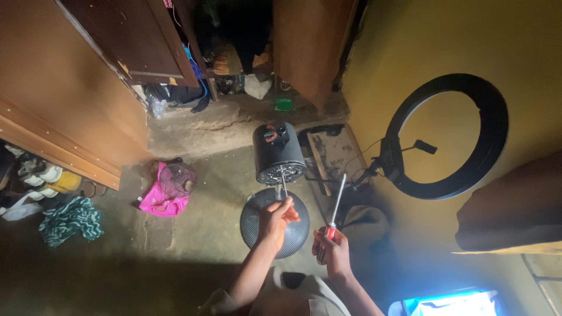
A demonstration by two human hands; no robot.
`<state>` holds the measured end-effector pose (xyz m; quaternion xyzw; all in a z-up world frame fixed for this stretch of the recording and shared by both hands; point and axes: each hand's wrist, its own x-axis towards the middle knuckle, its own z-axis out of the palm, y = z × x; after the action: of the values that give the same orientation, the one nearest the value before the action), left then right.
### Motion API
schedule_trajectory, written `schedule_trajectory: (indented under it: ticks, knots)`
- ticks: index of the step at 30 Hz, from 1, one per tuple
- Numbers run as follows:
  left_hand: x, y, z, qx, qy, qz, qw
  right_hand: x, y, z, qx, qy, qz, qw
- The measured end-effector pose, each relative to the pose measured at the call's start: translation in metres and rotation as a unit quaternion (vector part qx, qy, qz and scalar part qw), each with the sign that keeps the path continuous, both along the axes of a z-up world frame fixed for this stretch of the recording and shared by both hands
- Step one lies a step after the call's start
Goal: The person uses a screwdriver to loosen and remove the central nut on a standing fan, then removes the front grille and places it aside. The person continues to loosen the rear nut on the fan motor housing.
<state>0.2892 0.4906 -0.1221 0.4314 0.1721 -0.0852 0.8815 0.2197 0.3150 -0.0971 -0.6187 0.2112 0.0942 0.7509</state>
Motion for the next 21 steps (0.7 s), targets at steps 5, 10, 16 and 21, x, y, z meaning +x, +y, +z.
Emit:
schedule_trajectory:
  ticks: [5, 10, 16, 21]
  knots:
    - [0.002, 0.002, 0.028, 0.101, 0.011, 0.03, 0.994, 0.0, 0.001, -0.006, -0.015, -0.007, 0.007, 1.0]
    - [0.0, 0.009, 0.033, -0.08, 0.018, -0.027, 0.996, 0.001, 0.0, -0.01, -0.008, -0.013, 0.005, 1.0]
    - [0.0, 0.003, 0.018, 0.087, -0.037, 0.01, 0.995, 0.002, -0.002, -0.013, -0.001, -0.003, 0.0, 1.0]
    - [-0.003, 0.002, 0.031, -0.108, 0.025, 0.009, 0.994, 0.004, -0.003, -0.015, 0.002, -0.005, 0.0, 1.0]
